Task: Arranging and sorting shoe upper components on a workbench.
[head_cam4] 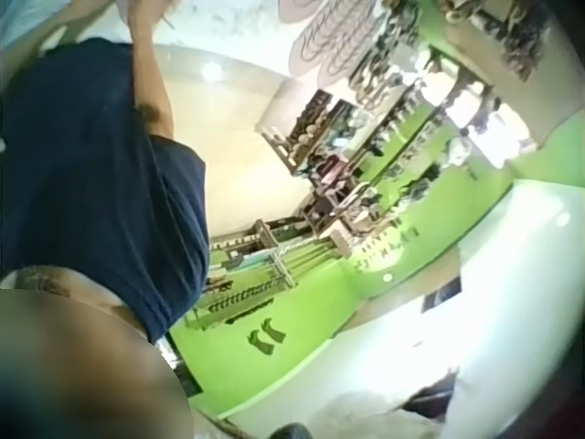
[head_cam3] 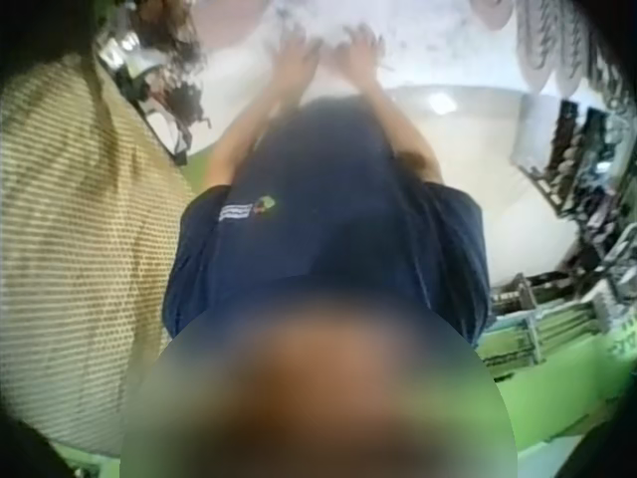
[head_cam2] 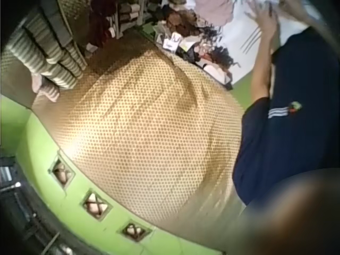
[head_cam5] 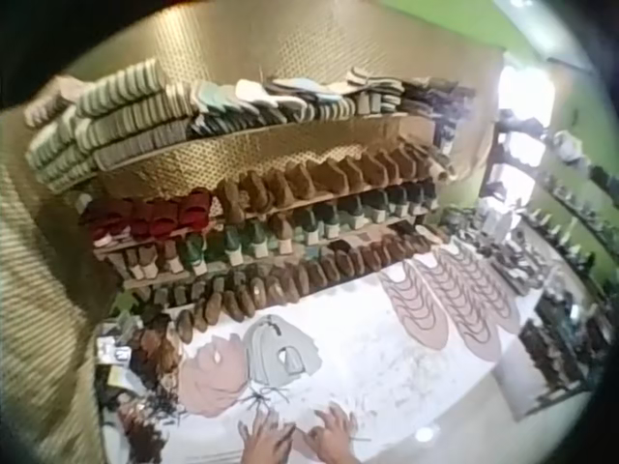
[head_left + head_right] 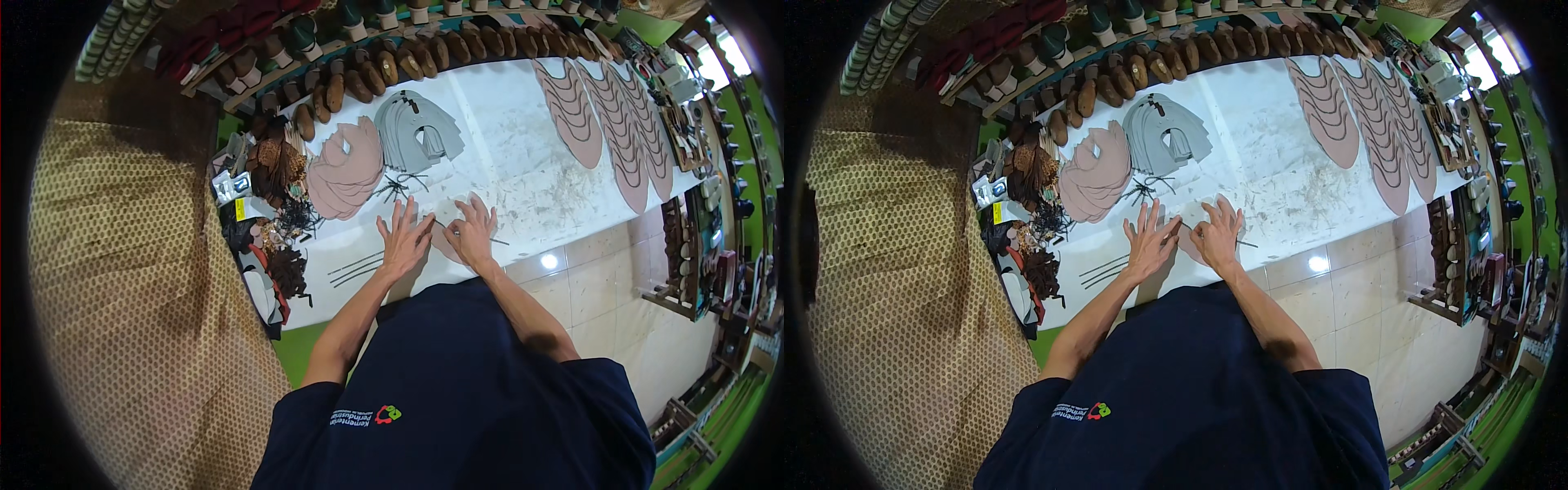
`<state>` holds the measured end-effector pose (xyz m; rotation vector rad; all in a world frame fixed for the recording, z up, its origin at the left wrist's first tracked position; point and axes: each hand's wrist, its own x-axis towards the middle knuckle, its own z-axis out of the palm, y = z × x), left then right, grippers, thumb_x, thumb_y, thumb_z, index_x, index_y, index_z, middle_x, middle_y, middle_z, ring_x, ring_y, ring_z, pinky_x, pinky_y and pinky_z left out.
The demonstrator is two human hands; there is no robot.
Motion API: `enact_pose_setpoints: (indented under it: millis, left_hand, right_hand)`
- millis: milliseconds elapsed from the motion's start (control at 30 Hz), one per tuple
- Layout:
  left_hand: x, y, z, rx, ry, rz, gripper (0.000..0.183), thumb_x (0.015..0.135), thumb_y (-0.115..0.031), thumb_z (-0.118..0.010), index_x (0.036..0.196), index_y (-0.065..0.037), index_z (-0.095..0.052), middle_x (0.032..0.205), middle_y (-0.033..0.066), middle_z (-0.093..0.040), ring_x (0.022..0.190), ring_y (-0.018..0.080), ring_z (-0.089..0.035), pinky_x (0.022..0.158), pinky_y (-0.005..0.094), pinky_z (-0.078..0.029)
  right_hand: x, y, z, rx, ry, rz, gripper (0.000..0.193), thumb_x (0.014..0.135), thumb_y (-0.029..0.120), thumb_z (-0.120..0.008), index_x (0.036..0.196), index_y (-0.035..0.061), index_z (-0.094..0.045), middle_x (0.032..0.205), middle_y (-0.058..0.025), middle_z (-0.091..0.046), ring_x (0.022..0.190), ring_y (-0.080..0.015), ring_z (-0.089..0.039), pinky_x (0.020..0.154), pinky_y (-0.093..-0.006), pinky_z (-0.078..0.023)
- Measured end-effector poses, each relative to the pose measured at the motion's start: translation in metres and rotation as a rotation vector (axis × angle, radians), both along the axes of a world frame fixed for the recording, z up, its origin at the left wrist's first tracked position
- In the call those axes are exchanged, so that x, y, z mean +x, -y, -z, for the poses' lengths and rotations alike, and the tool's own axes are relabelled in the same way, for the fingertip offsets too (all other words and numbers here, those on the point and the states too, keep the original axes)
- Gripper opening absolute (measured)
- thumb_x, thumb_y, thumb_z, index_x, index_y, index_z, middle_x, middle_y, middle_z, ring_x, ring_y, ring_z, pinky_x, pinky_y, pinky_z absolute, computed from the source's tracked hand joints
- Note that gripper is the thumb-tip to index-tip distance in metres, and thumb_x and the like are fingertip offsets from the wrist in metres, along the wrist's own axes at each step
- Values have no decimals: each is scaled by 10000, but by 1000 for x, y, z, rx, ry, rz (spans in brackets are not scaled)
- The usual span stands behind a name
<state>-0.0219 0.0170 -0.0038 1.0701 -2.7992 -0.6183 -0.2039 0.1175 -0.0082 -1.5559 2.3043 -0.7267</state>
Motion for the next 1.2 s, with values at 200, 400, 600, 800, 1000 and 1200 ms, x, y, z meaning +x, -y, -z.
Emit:
enact_pose_setpoints:
  millis: [200,400,600,800,1000,1200]
  left_hand:
    - [2,2,0,-36,81,71,470,1015,-326,-632,1479,-392,-607,1781,121,-127,1626,403,-95,1129,843,-76]
    - [2,3,-2,-38,65,74,443,1025,-340,-617,1465,-386,-621,1774,117,-152,1620,403,-111,1120,849,-79]
    - [-1,3,-7,-89,133,116,455,1051,-390,-567,1505,-369,-588,1775,128,-153,1615,407,-121,1112,844,-91]
    - [-4,-2,-9,-173,106,134,464,1037,-450,-568,1480,-321,-613,1763,101,-227,1609,381,-184,1140,832,-94]
    - [-1,-9,-4,-96,103,75,505,1039,-425,-573,1533,-324,-554,1779,110,-155,1622,394,-113,1140,837,-83]
    - [-1,-8,-8,-93,98,97,484,1049,-400,-566,1531,-360,-555,1780,109,-146,1626,387,-82,1138,835,-78]
  right_hand:
    - [2,0,-12,43,87,22,195,832,314,-815,808,120,-824,1517,-78,-549,1550,-380,-270,1202,-748,-103]
    - [2,0,-9,38,63,30,199,818,328,-829,799,130,-823,1517,-76,-550,1555,-378,-266,1205,-744,-100]
    - [4,-1,-4,0,-4,-5,180,797,320,-846,792,140,-835,1497,-44,-569,1548,-361,-297,1211,-738,-110]
    - [4,-1,-2,16,-2,29,174,767,311,-872,810,144,-847,1477,-44,-578,1542,-358,-306,1212,-736,-112]
    - [5,-1,-1,1,13,28,184,763,319,-881,816,145,-848,1469,-41,-582,1531,-358,-317,1209,-740,-111]
    - [5,-2,1,3,-2,25,198,779,337,-871,818,144,-847,1466,-38,-586,1524,-361,-327,1207,-741,-112]
